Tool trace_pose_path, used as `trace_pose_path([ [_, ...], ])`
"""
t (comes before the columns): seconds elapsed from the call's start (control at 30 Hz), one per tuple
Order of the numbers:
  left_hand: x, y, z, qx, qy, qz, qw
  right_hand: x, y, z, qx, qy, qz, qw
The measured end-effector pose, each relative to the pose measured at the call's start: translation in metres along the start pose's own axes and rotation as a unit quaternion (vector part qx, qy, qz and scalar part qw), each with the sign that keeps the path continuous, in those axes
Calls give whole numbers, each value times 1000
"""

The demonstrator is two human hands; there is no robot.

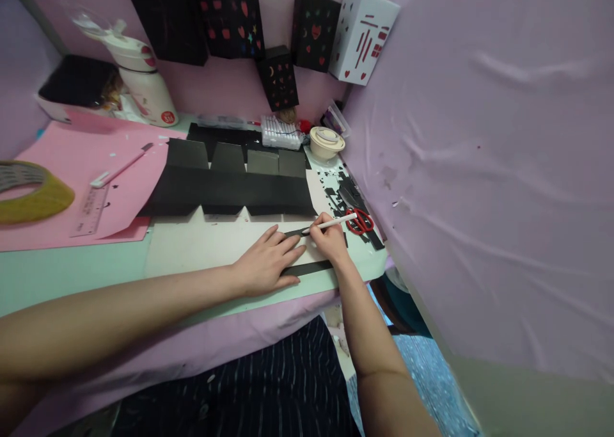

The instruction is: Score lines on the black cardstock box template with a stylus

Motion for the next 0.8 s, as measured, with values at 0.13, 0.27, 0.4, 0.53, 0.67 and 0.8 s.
trace_pose_path([
  [0.13,0,0,0,-1,0,0,1000,0,0,0,-3,6,4,1000],
  [0.27,0,0,1,-2,-8,-3,1000,1,0,-1,-5,5,8,1000],
  [0.4,0,0,1,-3,-10,-1,1000,2,0,-1,-5,3,11,1000],
  [0.53,0,0,1,-3,-11,-2,1000,2,0,-3,-3,4,13,1000],
  [0.67,1,0,1,-3,-10,-5,1000,3,0,-3,-3,7,18,1000],
  [0.8,1,0,1,-1,-6,-5,1000,4,0,-2,-4,8,22,1000],
])
Point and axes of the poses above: each hand's wrist, its own y-axis away from the middle knuckle, its own x-axis out of the back of the hand, z = x × y, the point moved 8 cm from there along -y, towards the middle knuckle, and after that the axes turned 3 degrees about z, right-handed, at the moved point
